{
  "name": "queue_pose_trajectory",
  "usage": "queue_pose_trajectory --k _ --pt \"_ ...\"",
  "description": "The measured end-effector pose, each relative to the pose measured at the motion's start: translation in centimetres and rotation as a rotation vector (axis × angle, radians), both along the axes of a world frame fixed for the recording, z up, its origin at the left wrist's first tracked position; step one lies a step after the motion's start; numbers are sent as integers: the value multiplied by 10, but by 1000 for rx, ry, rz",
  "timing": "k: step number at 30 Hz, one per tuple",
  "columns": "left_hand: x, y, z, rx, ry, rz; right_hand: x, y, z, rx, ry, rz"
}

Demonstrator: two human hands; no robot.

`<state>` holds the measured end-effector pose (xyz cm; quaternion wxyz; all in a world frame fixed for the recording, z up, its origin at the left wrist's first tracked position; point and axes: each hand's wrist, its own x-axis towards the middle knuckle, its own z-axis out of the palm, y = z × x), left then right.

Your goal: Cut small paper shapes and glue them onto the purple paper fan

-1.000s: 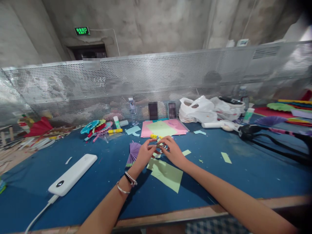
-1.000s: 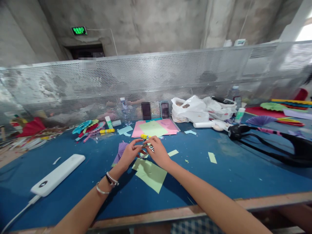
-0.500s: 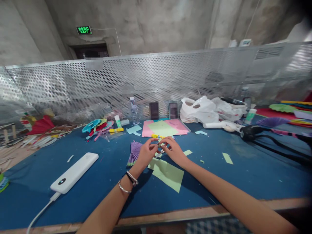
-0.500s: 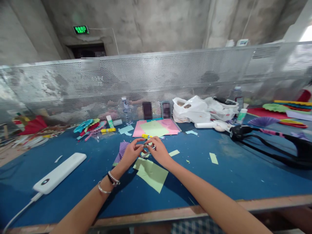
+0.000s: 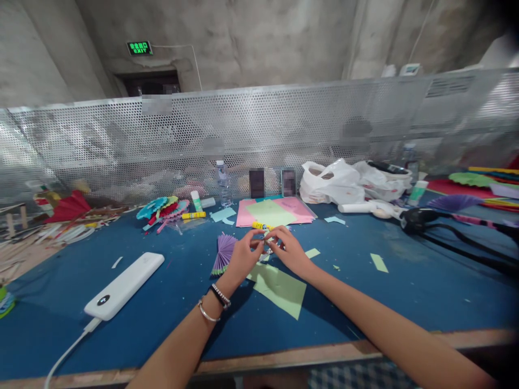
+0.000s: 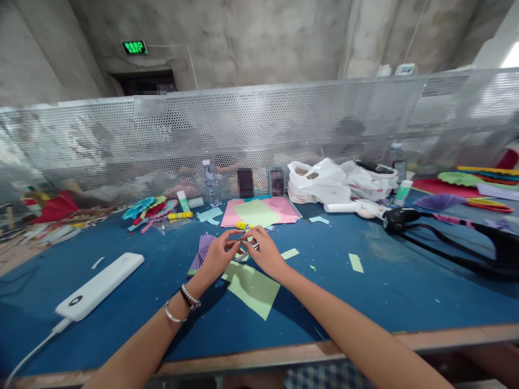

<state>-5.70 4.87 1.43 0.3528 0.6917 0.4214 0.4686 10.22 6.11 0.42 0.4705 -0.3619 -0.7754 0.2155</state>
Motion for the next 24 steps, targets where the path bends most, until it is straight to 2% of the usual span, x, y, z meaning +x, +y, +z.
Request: queue_pose_trajectory --k 8,17,24 --pt "3 -5 4 -11 -16 -43 1 1 1 34 -12 -23" --pt "2 0 0 -48 -75 -51 0 1 2 42 4 -34" --pt "2 2 2 -148 -143 -63 2 0 3 80 -7 -32"
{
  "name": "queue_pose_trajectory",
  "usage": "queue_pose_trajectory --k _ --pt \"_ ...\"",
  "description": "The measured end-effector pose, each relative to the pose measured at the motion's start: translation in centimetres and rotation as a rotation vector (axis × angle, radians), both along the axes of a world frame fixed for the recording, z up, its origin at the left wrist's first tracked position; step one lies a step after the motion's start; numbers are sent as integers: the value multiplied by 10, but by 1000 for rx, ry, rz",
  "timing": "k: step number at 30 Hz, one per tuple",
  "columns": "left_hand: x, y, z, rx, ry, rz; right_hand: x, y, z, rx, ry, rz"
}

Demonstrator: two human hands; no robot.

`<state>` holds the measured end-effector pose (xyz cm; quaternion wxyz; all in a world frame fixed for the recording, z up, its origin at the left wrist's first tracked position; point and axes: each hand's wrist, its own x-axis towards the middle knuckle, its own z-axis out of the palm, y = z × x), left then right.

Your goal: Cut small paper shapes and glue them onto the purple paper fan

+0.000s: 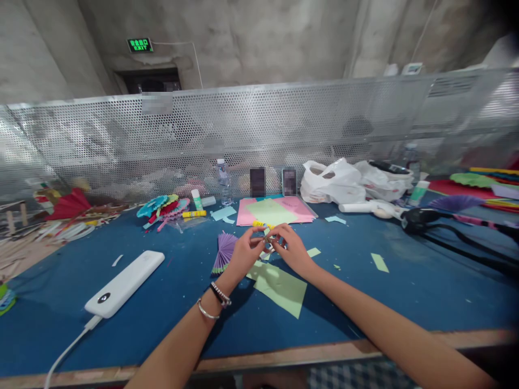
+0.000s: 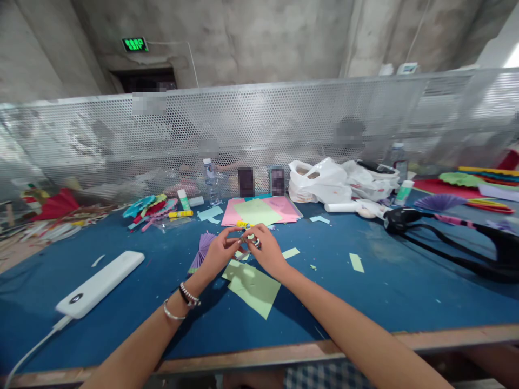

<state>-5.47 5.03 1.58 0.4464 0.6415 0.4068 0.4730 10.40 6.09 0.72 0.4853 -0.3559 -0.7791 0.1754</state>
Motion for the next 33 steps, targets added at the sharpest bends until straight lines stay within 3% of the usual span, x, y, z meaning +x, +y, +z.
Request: queue_pose_trajectory --k 14,22,33 --pt "1 -7 17 -201 -162 7 0 -4 3 122 -49 -21" --pt "-2 -1 8 -136 -142 -25 -1 -3 3 124 -40 -20" --pt "0 -4 8 -74 -96 -50 -1 -5 5 31 26 -35"
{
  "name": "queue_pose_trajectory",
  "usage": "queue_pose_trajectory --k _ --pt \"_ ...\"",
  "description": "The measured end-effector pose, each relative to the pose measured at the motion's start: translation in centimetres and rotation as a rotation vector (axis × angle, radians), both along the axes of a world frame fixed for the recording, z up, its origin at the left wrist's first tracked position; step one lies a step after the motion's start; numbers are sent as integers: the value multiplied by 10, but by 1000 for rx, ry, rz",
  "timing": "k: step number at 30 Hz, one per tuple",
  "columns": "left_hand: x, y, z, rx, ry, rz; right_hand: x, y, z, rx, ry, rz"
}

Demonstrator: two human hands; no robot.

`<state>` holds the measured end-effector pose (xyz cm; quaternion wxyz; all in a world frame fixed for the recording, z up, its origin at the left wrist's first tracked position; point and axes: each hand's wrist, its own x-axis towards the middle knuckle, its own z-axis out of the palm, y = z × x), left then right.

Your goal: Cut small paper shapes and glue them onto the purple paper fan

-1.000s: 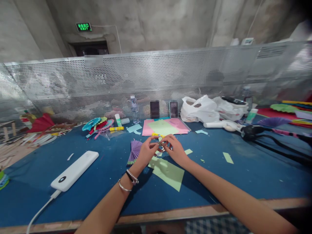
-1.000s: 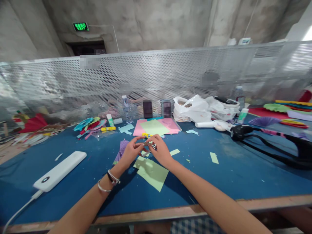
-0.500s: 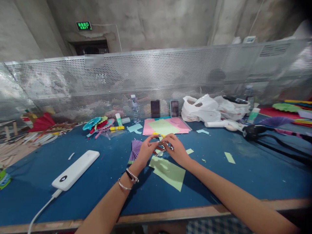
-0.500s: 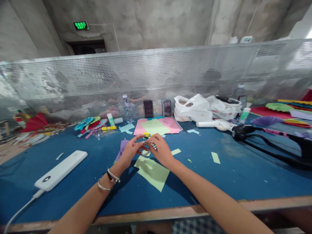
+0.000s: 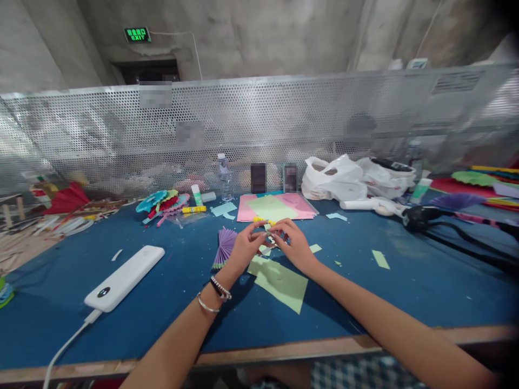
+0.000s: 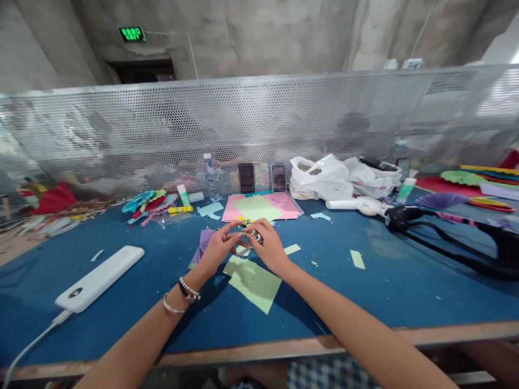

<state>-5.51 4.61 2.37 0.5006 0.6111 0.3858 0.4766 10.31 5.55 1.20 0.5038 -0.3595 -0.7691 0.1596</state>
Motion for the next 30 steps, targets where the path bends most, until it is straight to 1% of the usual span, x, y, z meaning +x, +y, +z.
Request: queue_pose_trajectory --k 6,14,20,23,25,27,30 --pt "1 0 -1 12 3 6 1 -3 1 134 -63 -35" --pt "1 -1 -2 56 -17 46 2 -8 5 354 -247 -165" --pt "0 -2 1 115 -73 80 1 -13 7 426 -326 -147" --pt "-1 -3 4 123 -71 82 2 -14 6 413 -313 -123" --pt "-1 -3 6 123 -57 86 3 -13 7 368 -269 -90" --pt "-1 -3 5 124 -37 96 3 -13 8 275 -183 -44" --pt "0 -2 2 155 -1 91 2 -10 10 59 -9 46"
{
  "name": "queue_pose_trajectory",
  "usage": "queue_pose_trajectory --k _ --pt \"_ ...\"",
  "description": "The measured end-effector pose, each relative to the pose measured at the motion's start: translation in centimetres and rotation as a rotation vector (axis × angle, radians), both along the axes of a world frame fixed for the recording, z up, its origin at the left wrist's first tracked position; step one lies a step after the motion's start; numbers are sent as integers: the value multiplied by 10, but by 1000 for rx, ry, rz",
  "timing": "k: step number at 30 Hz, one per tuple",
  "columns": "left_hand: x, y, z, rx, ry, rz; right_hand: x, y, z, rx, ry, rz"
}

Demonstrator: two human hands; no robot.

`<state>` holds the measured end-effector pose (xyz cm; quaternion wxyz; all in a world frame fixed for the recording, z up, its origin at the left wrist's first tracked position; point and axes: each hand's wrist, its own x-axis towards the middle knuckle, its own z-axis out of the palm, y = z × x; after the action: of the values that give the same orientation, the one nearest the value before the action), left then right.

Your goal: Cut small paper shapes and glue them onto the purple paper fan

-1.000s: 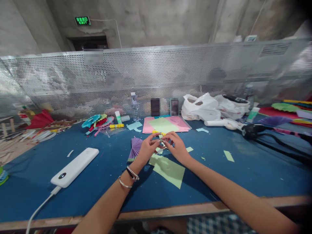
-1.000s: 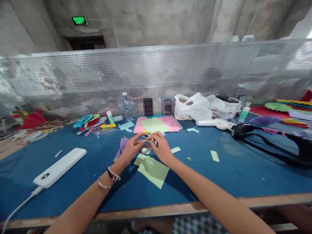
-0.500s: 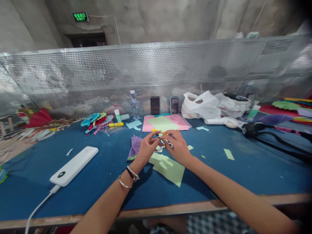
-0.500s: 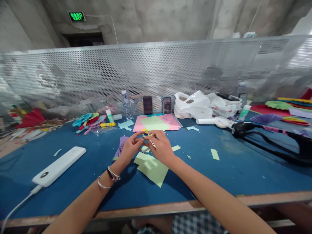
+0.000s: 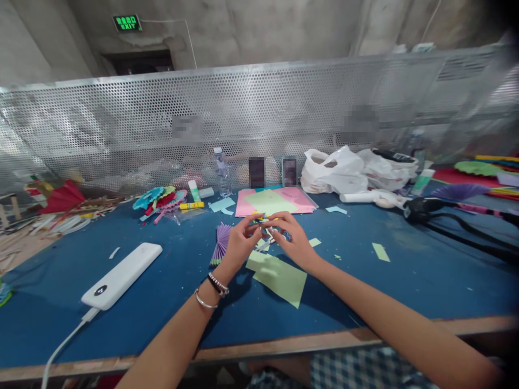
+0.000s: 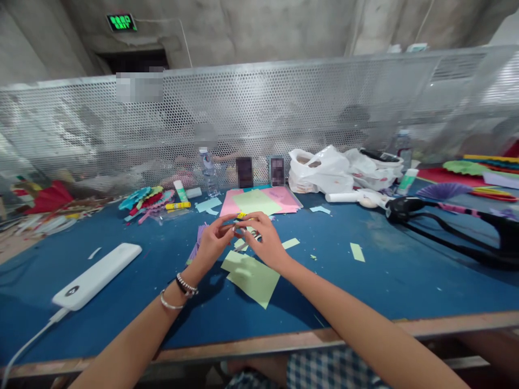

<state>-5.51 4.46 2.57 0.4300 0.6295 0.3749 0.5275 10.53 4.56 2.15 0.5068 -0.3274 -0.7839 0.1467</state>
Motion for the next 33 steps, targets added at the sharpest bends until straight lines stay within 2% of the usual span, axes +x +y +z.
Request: queue_pose_trajectory --k 4,9,12,18,26,30,33 --pt "0 0 -5 72 137 29 -2 6 -1 -225 145 73" --pt "-1 -1 -7 142 290 59 -5 10 -5 -320 190 66" --pt "0 0 -7 120 251 23 -4 12 -6 -364 208 86" --pt "0 2 -5 -36 72 -117 -2 15 -6 -472 218 138" --pt "0 -1 3 -188 33 -122 0 14 -2 -719 300 228" --pt "-1 0 1 -198 87 -94 0 15 -5 -772 288 245" --pt "-2 2 -1 -216 103 -119 0 18 -9 -796 297 261"
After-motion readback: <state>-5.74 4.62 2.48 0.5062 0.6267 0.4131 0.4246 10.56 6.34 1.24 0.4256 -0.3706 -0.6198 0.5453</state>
